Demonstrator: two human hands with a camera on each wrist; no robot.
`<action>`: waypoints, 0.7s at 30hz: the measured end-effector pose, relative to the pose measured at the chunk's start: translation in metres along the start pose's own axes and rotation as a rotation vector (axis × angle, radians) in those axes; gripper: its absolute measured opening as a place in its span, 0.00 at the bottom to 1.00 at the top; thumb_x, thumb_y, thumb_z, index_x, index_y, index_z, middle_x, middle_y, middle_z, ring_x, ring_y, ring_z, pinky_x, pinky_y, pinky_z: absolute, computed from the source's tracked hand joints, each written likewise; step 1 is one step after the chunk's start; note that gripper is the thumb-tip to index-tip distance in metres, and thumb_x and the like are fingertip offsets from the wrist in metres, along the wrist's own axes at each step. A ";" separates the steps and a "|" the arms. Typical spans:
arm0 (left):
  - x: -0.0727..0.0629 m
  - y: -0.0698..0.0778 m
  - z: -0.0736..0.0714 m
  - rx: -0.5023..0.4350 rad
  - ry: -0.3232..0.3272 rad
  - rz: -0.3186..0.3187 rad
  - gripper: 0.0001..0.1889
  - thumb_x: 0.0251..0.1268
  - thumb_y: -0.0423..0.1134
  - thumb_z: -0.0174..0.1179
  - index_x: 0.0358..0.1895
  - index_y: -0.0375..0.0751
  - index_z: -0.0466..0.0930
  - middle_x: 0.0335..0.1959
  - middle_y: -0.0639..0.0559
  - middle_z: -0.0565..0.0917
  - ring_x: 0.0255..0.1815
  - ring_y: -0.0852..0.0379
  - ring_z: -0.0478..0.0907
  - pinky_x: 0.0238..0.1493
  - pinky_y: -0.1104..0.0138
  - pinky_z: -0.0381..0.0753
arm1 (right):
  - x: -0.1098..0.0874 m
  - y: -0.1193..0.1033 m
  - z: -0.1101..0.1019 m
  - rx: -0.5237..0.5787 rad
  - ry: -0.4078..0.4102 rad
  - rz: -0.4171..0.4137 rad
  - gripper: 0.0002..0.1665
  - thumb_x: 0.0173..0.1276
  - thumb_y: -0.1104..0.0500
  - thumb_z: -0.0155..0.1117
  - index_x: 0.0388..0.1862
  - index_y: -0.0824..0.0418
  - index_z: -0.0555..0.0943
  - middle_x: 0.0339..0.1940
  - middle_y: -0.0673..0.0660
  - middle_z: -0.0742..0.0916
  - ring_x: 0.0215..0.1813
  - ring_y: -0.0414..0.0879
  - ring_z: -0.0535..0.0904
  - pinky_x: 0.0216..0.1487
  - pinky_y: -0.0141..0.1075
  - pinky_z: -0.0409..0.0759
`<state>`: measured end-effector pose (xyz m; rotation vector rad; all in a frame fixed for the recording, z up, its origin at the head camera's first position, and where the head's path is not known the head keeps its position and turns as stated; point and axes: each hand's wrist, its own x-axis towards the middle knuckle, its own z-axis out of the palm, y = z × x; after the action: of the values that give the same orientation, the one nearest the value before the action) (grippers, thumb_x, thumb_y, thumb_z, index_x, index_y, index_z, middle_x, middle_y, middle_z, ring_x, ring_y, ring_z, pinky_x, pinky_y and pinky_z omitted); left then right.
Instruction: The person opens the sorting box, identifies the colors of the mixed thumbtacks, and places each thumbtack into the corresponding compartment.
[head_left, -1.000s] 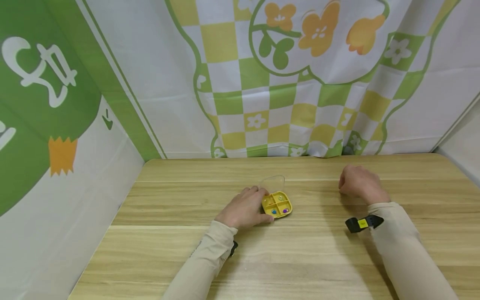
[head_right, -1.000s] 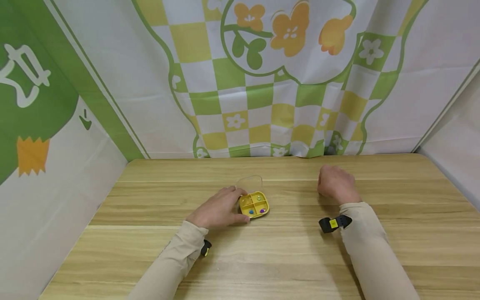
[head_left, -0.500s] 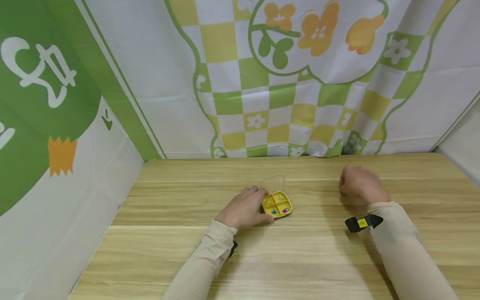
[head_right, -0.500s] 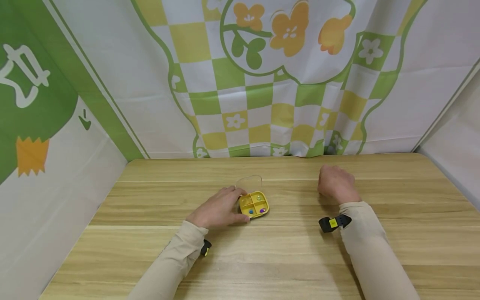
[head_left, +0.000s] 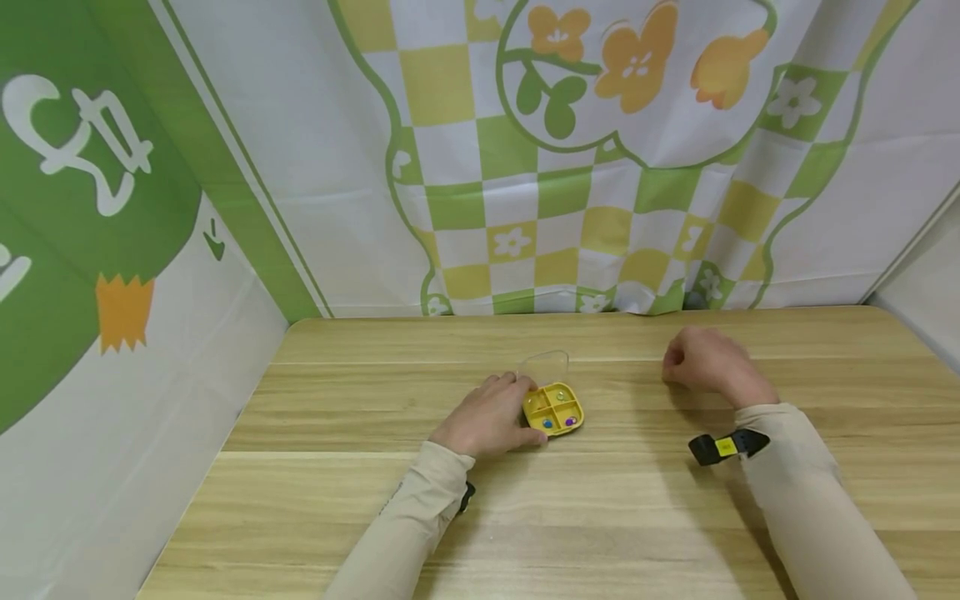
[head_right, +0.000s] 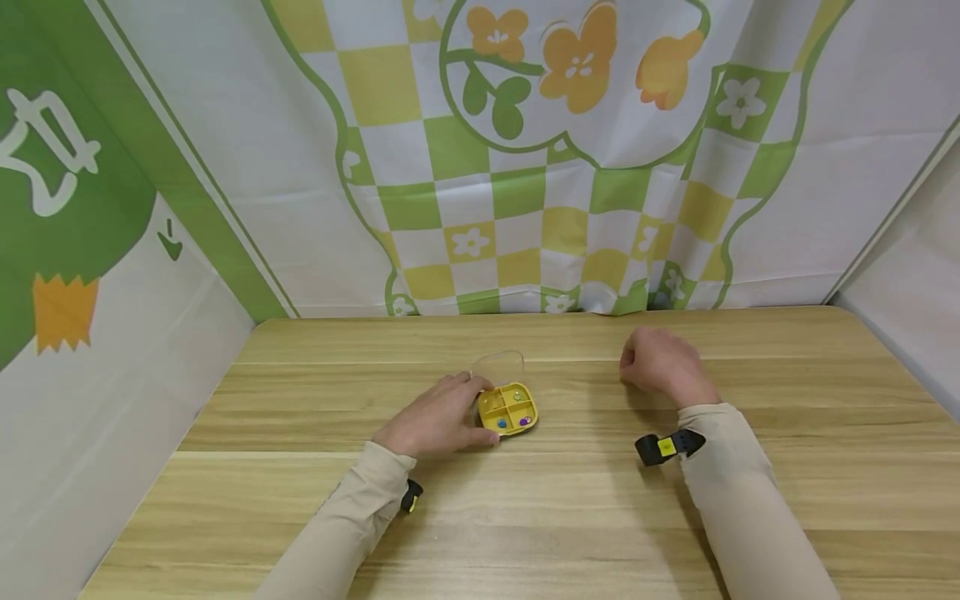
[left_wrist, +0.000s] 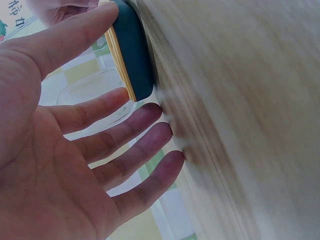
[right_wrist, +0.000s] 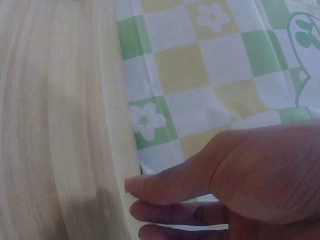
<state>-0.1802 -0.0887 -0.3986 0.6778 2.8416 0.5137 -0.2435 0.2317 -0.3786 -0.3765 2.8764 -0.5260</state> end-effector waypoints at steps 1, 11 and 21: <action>0.000 0.000 0.000 -0.001 0.000 0.000 0.36 0.60 0.53 0.74 0.67 0.38 0.74 0.59 0.45 0.79 0.59 0.48 0.75 0.64 0.54 0.75 | 0.000 -0.001 0.000 0.006 0.001 -0.005 0.04 0.63 0.61 0.68 0.29 0.58 0.87 0.25 0.50 0.83 0.30 0.48 0.74 0.31 0.40 0.70; 0.000 -0.001 0.000 0.000 0.002 0.000 0.36 0.60 0.53 0.74 0.67 0.38 0.74 0.58 0.45 0.80 0.58 0.48 0.75 0.64 0.55 0.74 | -0.001 -0.010 -0.002 0.028 0.082 -0.118 0.04 0.64 0.63 0.68 0.34 0.60 0.89 0.31 0.51 0.88 0.33 0.46 0.78 0.36 0.46 0.78; 0.000 -0.001 0.000 0.005 0.005 0.010 0.35 0.60 0.53 0.73 0.66 0.38 0.74 0.57 0.45 0.80 0.57 0.48 0.76 0.63 0.55 0.75 | -0.002 -0.018 -0.002 0.104 0.132 -0.185 0.03 0.66 0.62 0.71 0.33 0.61 0.88 0.30 0.51 0.89 0.31 0.44 0.79 0.35 0.43 0.77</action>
<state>-0.1805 -0.0894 -0.3994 0.6928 2.8465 0.5113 -0.2385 0.2168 -0.3704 -0.6166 2.9398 -0.7552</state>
